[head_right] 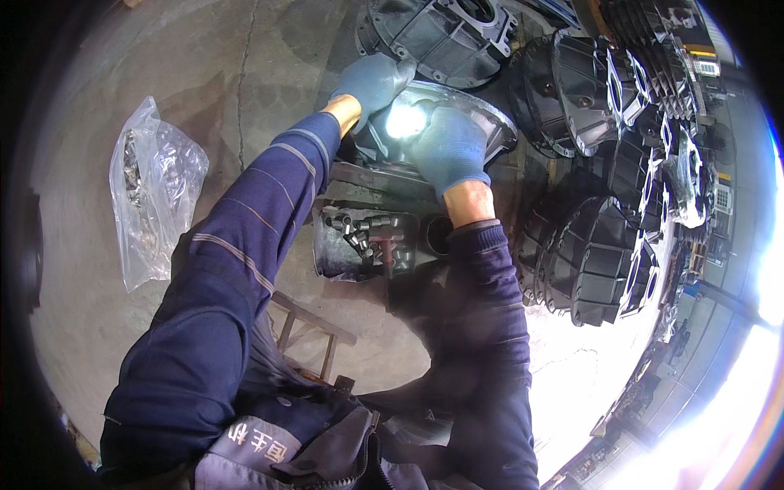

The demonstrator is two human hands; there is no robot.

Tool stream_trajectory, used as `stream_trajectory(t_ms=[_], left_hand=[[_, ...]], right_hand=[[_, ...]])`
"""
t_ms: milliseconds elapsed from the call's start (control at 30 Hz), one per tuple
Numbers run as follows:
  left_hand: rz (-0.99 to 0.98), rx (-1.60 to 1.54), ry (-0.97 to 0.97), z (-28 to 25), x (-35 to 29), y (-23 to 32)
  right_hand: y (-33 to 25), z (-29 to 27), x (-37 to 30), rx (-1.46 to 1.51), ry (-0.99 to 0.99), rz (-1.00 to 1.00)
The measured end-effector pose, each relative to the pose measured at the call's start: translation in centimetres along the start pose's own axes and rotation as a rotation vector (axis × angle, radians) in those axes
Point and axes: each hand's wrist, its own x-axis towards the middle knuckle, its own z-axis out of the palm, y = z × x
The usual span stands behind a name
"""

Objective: The person sits on the floor and uses a hammer to tap pins into a metal housing. They repeatedly insert pins and strike them to secure the assembly, handling multiple metal parts and tools throughout the process.

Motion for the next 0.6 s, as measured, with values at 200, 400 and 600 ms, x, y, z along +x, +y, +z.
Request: stream_trajectory(t_ms=[200, 400, 600], left_hand=[[-0.009, 0.027, -0.018, -0.28, -0.13, 0.22], [-0.001, 0.035, -0.023, -0.16, 0.08, 0.04], [0.036, 0.002, 0.042, 0.64, 0.44, -0.59]], right_hand=[[0.08, 0.48, 0.23, -0.042, 0.034, -0.016], [-0.03, 0.67, 0.19, -0.014, 0.027, -0.021], [0.33, 0.47, -0.68, 0.102, 0.079, -0.059]])
